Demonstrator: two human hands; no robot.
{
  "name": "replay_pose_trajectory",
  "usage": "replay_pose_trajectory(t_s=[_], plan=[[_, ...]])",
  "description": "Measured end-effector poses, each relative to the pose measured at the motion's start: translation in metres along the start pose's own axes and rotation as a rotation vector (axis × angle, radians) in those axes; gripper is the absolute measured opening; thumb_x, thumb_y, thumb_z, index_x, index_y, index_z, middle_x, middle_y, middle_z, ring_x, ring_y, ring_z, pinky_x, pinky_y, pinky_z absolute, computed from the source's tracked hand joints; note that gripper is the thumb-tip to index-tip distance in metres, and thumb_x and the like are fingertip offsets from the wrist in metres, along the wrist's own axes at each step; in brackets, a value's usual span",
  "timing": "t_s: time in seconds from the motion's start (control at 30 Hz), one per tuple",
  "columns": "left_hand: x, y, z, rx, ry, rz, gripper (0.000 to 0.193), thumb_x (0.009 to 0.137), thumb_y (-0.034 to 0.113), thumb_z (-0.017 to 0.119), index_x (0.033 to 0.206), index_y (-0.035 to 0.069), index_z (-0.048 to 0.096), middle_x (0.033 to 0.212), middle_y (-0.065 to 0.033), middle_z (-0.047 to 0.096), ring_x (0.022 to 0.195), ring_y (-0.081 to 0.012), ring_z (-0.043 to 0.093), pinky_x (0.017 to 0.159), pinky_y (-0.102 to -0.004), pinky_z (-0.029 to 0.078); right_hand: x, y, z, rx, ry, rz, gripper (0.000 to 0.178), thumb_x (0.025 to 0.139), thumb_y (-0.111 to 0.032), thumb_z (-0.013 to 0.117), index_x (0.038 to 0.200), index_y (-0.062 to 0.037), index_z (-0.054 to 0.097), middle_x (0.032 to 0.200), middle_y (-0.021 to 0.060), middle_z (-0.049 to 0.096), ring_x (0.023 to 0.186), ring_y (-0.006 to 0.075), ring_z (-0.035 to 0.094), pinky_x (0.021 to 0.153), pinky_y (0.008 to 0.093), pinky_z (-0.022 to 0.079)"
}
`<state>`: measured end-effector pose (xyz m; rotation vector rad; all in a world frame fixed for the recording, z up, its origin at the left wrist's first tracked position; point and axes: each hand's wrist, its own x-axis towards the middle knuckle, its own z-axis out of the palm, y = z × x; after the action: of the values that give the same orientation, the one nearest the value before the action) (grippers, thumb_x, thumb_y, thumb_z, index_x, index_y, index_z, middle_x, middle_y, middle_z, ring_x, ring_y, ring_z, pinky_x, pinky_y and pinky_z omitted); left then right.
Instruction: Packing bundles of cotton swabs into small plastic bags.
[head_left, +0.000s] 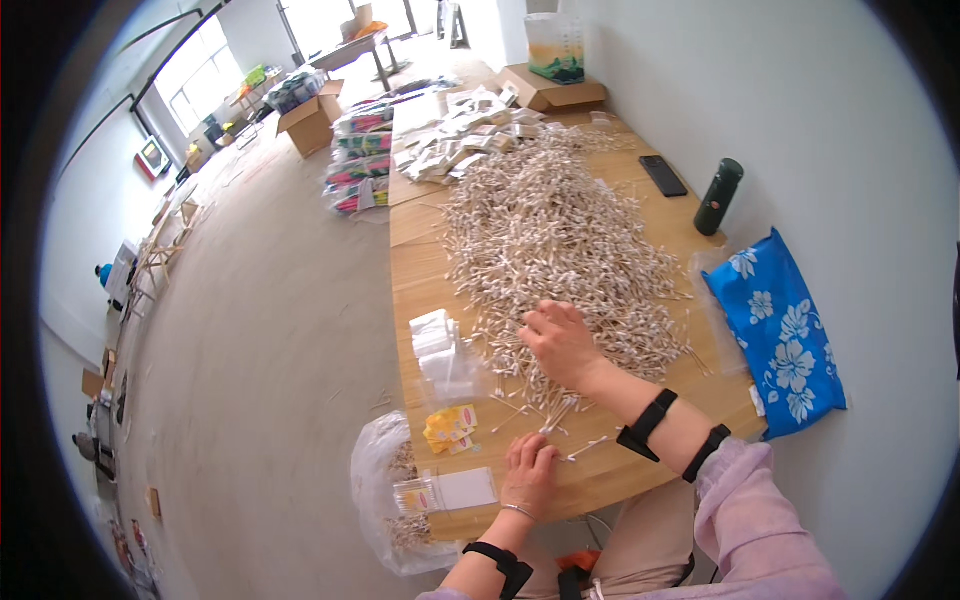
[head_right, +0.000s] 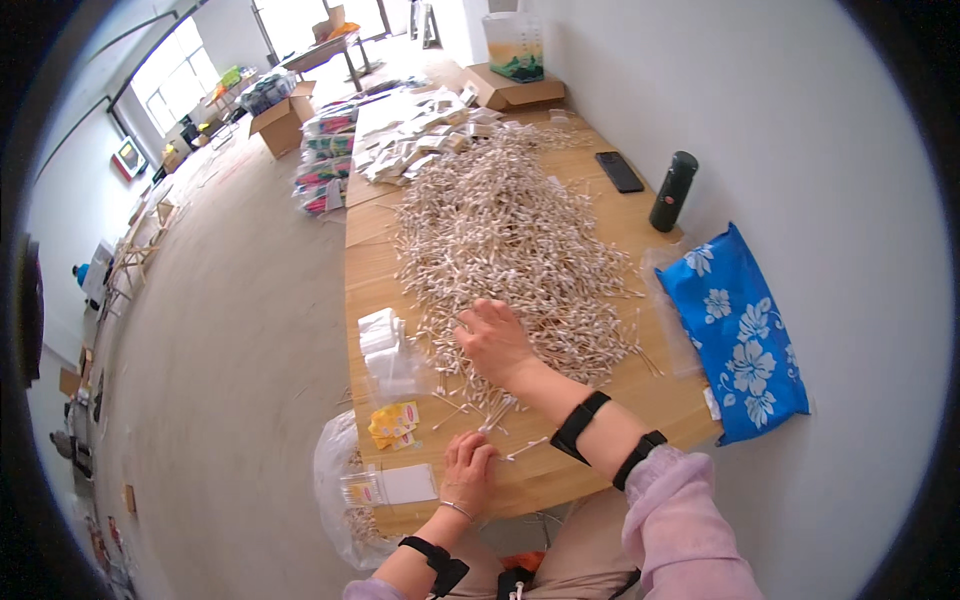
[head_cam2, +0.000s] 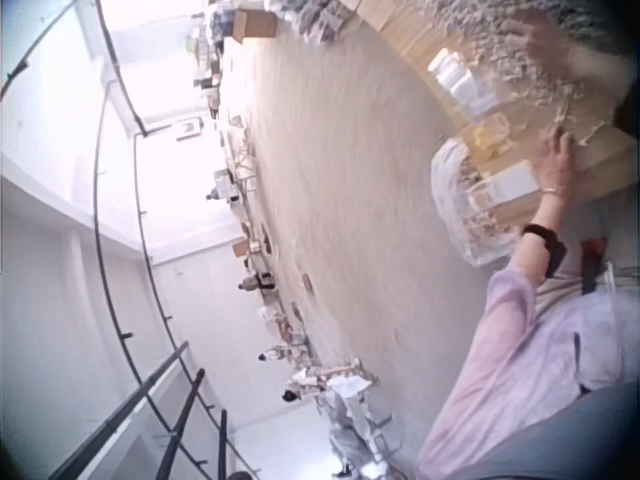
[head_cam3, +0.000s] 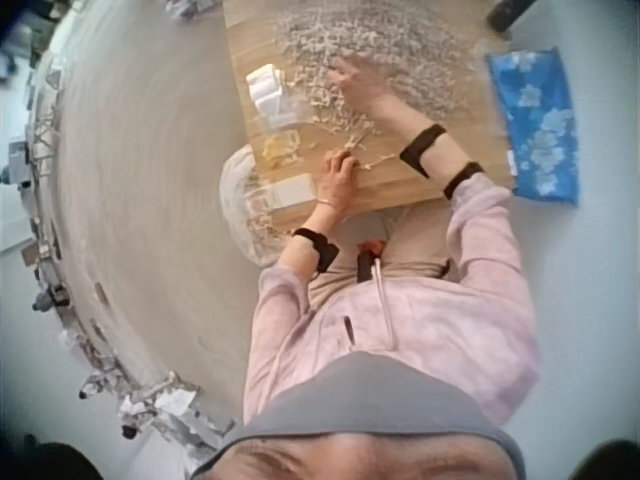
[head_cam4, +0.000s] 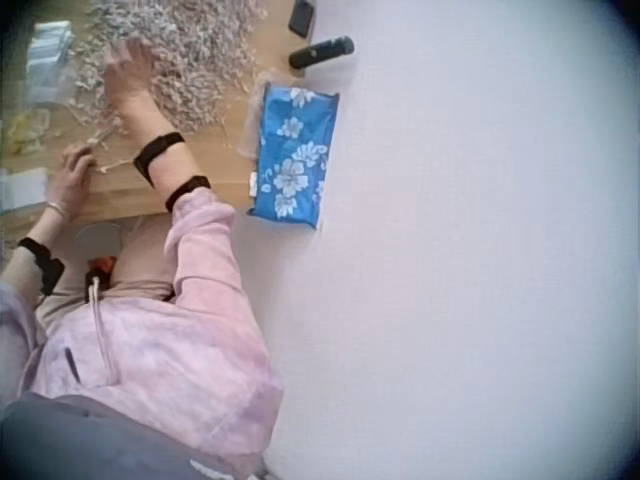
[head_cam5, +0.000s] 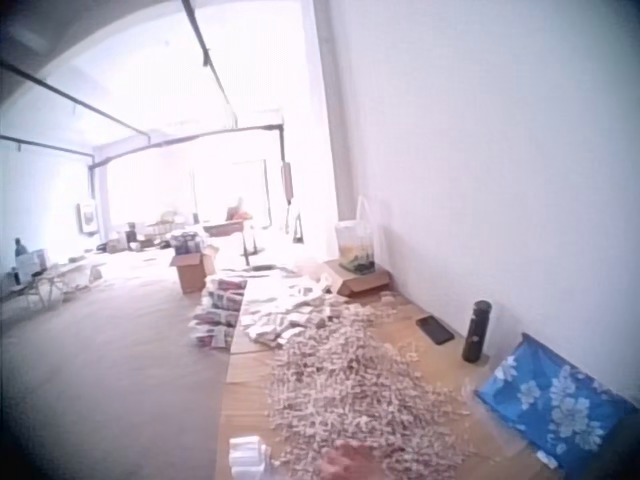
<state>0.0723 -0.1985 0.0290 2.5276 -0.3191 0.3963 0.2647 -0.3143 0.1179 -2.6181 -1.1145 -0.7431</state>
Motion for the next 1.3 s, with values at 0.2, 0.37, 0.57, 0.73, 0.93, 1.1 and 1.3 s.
replay_pose_trajectory(t_s=[0.2, 0.37, 0.57, 0.73, 0.93, 1.1, 1.3], plan=[[0.002, 0.003, 0.002, -0.003, -0.016, -0.006, 0.014, 0.079, 0.010, 0.065, 0.093, 0.011, 0.061, 0.116, -0.0091, 0.053, 0.118, -0.0310, 0.046, 0.103, -0.0457, 0.036, 0.053, -0.013, 0.074, 0.061, -0.194, -0.098, 0.025, 0.088, -0.016, 0.051, 0.111, -0.0130, 0.060, 0.125, 0.0055, 0.054, 0.132, 0.0278, 0.035, 0.113, 0.0461, 0.019], [0.002, 0.002, -0.001, -0.057, -0.015, -0.008, 0.020, 0.078, 0.008, 0.061, 0.099, 0.010, 0.059, 0.118, -0.0100, 0.051, 0.121, -0.0289, 0.044, 0.107, -0.0455, 0.033, 0.053, 0.015, 0.076, -0.062, -0.493, -0.125, 0.020, 0.084, -0.017, 0.053, 0.100, -0.0137, 0.064, 0.113, 0.0039, 0.056, 0.127, 0.0253, 0.039, 0.115, 0.0476, 0.014], [0.001, 0.000, -0.004, -0.073, 0.031, -0.002, 0.015, 0.079, 0.008, 0.064, 0.094, 0.009, 0.060, 0.115, -0.0115, 0.053, 0.118, -0.0329, 0.045, 0.104, -0.0471, 0.036, 0.025, 0.054, 0.009, -0.180, -0.355, -0.180, 0.014, 0.081, -0.010, 0.053, 0.081, -0.0116, 0.067, 0.106, 0.0037, 0.058, 0.128, 0.0236, 0.036, 0.116, 0.0480, 0.012], [0.001, 0.002, -0.008, -0.068, 0.050, -0.001, 0.014, 0.080, 0.007, 0.063, 0.094, 0.008, 0.060, 0.115, -0.0117, 0.054, 0.118, -0.0328, 0.046, 0.104, -0.0461, 0.036, -0.002, 0.021, -0.012, -0.198, -0.354, -0.101, 0.016, 0.080, -0.012, 0.056, 0.091, -0.0109, 0.069, 0.118, 0.0037, 0.058, 0.131, 0.0243, 0.035, 0.115, 0.0488, 0.014], [-0.003, -0.002, 0.008, -0.092, 0.071, 0.012, 0.013, 0.080, 0.006, 0.063, 0.093, 0.006, 0.059, 0.113, -0.0118, 0.054, 0.115, -0.0329, 0.047, 0.103, -0.0449, 0.038, -0.040, -0.050, 0.032, 0.104, -0.351, -0.120, 0.021, 0.082, -0.018, 0.056, 0.100, -0.0119, 0.065, 0.111, 0.0033, 0.059, 0.124, 0.0228, 0.043, 0.113, 0.0467, 0.019], [-0.003, 0.002, 0.003, -0.115, 0.103, 0.011, 0.013, 0.080, 0.006, 0.063, 0.093, 0.006, 0.058, 0.108, -0.0118, 0.054, 0.111, -0.0332, 0.049, 0.102, -0.0450, 0.039, -0.085, -0.029, 0.019, 0.001, -0.261, -0.128, 0.015, 0.080, -0.019, 0.059, 0.092, -0.0121, 0.065, 0.109, 0.0014, 0.058, 0.119, 0.0216, 0.044, 0.111, 0.0457, 0.023], [-0.001, 0.004, 0.001, -0.132, 0.123, 0.001, 0.011, 0.079, 0.004, 0.063, 0.089, 0.005, 0.058, 0.101, -0.0121, 0.054, 0.107, -0.0331, 0.050, 0.099, -0.0446, 0.041, -0.136, -0.044, -0.035, 0.180, -0.089, 0.112, 0.022, 0.077, -0.020, 0.067, 0.096, -0.0110, 0.065, 0.114, 0.0046, 0.057, 0.118, 0.0271, 0.044, 0.105, 0.0427, 0.031]])
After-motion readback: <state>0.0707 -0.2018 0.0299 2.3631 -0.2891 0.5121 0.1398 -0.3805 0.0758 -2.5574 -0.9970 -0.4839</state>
